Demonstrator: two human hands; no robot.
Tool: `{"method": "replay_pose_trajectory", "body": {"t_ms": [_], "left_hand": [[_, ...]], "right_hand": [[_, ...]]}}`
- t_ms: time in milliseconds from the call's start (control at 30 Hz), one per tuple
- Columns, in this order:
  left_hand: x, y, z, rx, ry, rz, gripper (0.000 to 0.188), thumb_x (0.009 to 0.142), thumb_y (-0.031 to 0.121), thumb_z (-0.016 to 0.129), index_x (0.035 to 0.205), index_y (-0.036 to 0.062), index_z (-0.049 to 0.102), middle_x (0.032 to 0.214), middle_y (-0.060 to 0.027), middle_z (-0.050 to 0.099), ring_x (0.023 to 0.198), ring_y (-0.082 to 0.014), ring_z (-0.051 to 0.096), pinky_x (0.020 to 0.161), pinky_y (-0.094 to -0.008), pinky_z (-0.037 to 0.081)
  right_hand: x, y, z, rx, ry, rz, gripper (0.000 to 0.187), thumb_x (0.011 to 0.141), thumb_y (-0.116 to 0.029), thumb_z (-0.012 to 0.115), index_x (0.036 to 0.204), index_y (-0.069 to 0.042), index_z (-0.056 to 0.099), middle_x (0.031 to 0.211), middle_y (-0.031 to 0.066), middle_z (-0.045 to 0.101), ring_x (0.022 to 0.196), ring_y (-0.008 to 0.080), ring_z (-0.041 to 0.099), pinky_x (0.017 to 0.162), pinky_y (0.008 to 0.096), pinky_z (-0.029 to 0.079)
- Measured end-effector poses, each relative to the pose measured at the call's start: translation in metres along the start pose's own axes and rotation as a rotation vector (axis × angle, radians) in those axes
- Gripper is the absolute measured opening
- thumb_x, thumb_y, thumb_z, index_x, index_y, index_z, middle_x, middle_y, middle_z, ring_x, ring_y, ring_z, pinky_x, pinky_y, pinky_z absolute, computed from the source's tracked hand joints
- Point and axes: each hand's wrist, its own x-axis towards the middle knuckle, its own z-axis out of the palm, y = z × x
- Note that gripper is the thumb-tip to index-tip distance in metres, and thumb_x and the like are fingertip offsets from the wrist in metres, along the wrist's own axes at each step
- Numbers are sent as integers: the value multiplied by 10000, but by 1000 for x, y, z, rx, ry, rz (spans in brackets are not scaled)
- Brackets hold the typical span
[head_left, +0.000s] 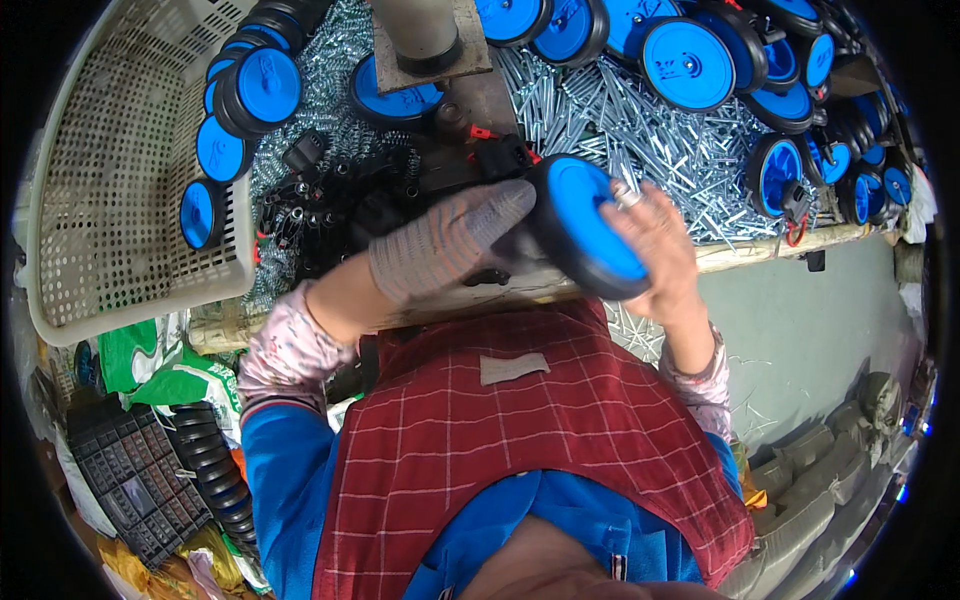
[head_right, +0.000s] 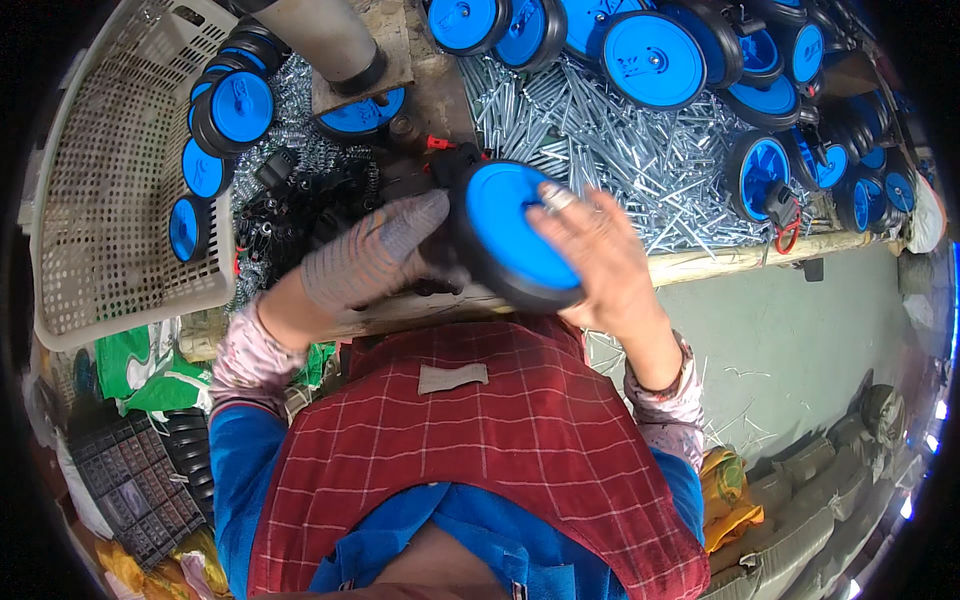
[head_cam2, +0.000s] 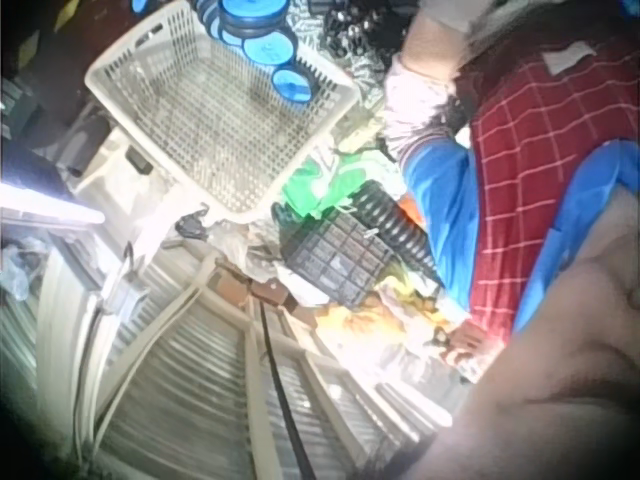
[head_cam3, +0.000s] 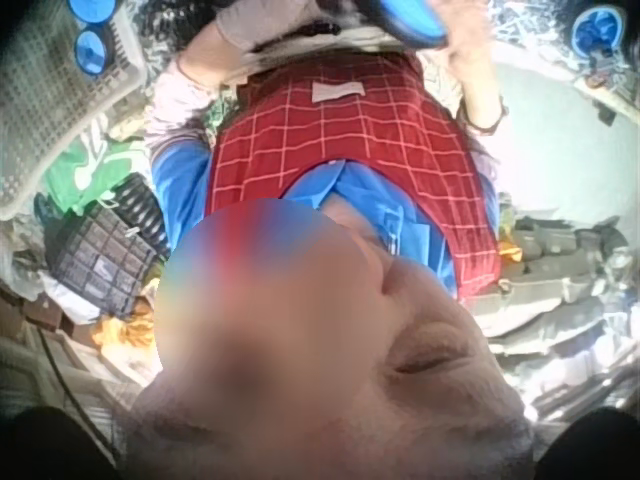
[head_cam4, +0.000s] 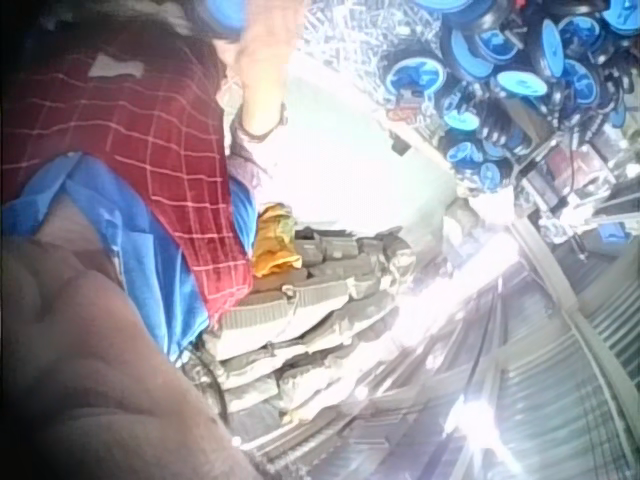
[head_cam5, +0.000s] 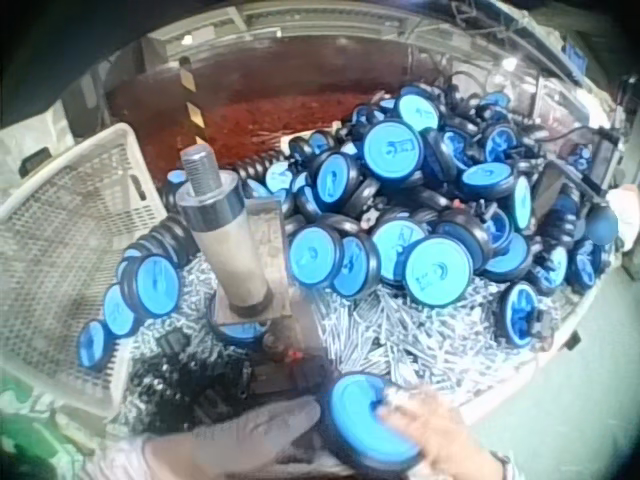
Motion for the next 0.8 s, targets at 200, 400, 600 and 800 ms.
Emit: {"method": "replay_pose_trajectory", "body": {"t_ms": [200,400,600,800], "left_hand": [[47,-43,-30,1083,-90,-286,544,948,328,635,1379,37,477,1237,-231,617,1149,-408,598,981,-463,481],[57,-56,-29,932,-95,-440,639,890,332,719,1369,14,441,1304,-252,587,1184,-416,583,992,-453,478],[0,-22,-48,269,263,-367,688,859,270,778,1358,-45,424,1302,-260,583,1205,-356,589,1032,-412,461],[-8,-72,-55,-26,527,-400,529,914,191,732,1304,-56,475,1280,-174,572,1170,-252,587,981,-357,538]], "right_hand": [[5,35,46,717,708,739,383,881,-95,715,1234,38,651,1091,94,717,953,136,659,875,280,509],[27,56,84,1302,847,958,353,907,-177,762,1179,17,648,1104,103,700,956,178,674,869,338,556],[33,73,94,1450,769,1066,406,902,-200,768,1228,-16,613,1151,87,681,1014,187,666,857,347,566],[64,41,103,1397,779,833,433,893,-140,758,1268,-1,593,1138,90,684,1021,176,658,855,321,549]]}}
